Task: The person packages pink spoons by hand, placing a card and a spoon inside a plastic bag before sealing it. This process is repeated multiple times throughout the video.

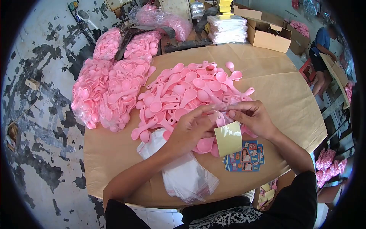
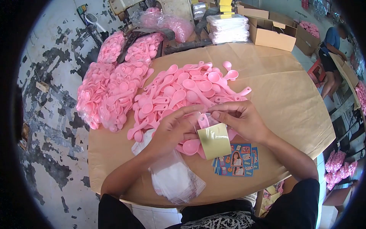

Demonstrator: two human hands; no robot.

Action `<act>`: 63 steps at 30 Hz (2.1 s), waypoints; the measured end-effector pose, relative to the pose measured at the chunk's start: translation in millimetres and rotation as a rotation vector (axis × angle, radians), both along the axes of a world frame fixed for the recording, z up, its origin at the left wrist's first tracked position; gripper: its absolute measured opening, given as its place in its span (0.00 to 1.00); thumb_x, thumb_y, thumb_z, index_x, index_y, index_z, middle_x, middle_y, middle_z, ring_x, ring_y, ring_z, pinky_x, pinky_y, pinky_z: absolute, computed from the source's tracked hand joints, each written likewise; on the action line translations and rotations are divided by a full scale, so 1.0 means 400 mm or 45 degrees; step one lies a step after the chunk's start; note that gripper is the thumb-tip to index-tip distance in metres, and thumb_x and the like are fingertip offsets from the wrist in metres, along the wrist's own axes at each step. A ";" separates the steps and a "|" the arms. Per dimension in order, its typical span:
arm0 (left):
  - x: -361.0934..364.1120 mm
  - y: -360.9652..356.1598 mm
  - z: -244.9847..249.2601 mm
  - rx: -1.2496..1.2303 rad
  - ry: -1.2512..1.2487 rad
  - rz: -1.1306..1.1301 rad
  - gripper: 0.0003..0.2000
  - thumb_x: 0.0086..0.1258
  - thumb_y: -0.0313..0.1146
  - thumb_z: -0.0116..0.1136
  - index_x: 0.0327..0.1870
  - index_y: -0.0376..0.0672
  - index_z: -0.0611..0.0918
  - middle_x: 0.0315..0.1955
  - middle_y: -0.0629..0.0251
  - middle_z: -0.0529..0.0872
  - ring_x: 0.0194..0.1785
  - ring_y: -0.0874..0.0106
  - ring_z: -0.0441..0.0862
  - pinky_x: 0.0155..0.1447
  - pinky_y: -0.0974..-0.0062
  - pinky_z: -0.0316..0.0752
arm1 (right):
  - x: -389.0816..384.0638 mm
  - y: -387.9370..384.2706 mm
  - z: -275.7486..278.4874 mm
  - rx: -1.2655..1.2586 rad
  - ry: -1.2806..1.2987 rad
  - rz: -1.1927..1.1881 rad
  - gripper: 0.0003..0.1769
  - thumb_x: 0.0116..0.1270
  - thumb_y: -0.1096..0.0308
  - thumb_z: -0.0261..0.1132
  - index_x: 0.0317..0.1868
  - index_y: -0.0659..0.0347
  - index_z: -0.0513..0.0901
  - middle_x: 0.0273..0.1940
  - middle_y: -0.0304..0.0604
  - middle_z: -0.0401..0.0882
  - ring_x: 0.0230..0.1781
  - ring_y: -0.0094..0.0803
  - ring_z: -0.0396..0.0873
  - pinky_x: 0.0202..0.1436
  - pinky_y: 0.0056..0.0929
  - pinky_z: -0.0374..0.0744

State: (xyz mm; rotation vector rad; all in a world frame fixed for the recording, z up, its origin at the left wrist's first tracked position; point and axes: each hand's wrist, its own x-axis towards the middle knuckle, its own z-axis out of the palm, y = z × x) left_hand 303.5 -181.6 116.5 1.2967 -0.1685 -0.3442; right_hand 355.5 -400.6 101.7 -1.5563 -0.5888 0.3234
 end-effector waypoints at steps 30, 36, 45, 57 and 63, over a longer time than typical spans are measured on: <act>0.007 0.004 -0.055 0.259 -0.309 -0.101 0.13 0.67 0.20 0.61 0.49 0.38 0.73 0.47 0.65 0.79 0.51 0.72 0.82 0.51 0.79 0.79 | 0.060 -0.088 0.034 -0.136 -0.792 0.172 0.14 0.56 0.81 0.63 0.42 0.59 0.83 0.34 0.40 0.83 0.38 0.30 0.80 0.43 0.29 0.77; -0.017 -0.009 -0.041 0.172 -0.323 -0.179 0.18 0.67 0.23 0.62 0.56 0.40 0.71 0.54 0.64 0.77 0.56 0.72 0.80 0.54 0.75 0.79 | -0.037 -0.033 0.055 -0.406 -0.367 0.103 0.12 0.67 0.75 0.66 0.49 0.62 0.76 0.40 0.40 0.82 0.41 0.23 0.81 0.41 0.24 0.78; -0.099 0.176 0.077 0.704 -0.970 0.000 0.12 0.64 0.25 0.64 0.48 0.39 0.81 0.43 0.62 0.84 0.49 0.71 0.83 0.51 0.73 0.78 | -0.221 -0.495 0.170 -0.989 -0.202 -0.010 0.18 0.50 0.76 0.73 0.44 0.67 0.81 0.36 0.42 0.82 0.34 0.29 0.83 0.40 0.25 0.80; -0.178 0.229 -0.027 1.178 -1.561 -0.197 0.10 0.50 0.32 0.74 0.32 0.45 0.85 0.36 0.69 0.84 0.41 0.66 0.82 0.44 0.71 0.78 | -0.232 0.055 0.056 -0.668 -0.771 0.234 0.14 0.64 0.63 0.69 0.39 0.67 0.80 0.29 0.51 0.81 0.30 0.42 0.82 0.34 0.37 0.78; -0.201 0.236 -0.020 1.103 -1.627 -0.136 0.11 0.50 0.33 0.75 0.33 0.46 0.85 0.34 0.69 0.83 0.36 0.67 0.81 0.39 0.73 0.78 | -0.175 0.148 0.048 -0.721 -0.175 0.515 0.15 0.68 0.60 0.65 0.35 0.68 0.80 0.29 0.52 0.82 0.28 0.42 0.80 0.36 0.38 0.76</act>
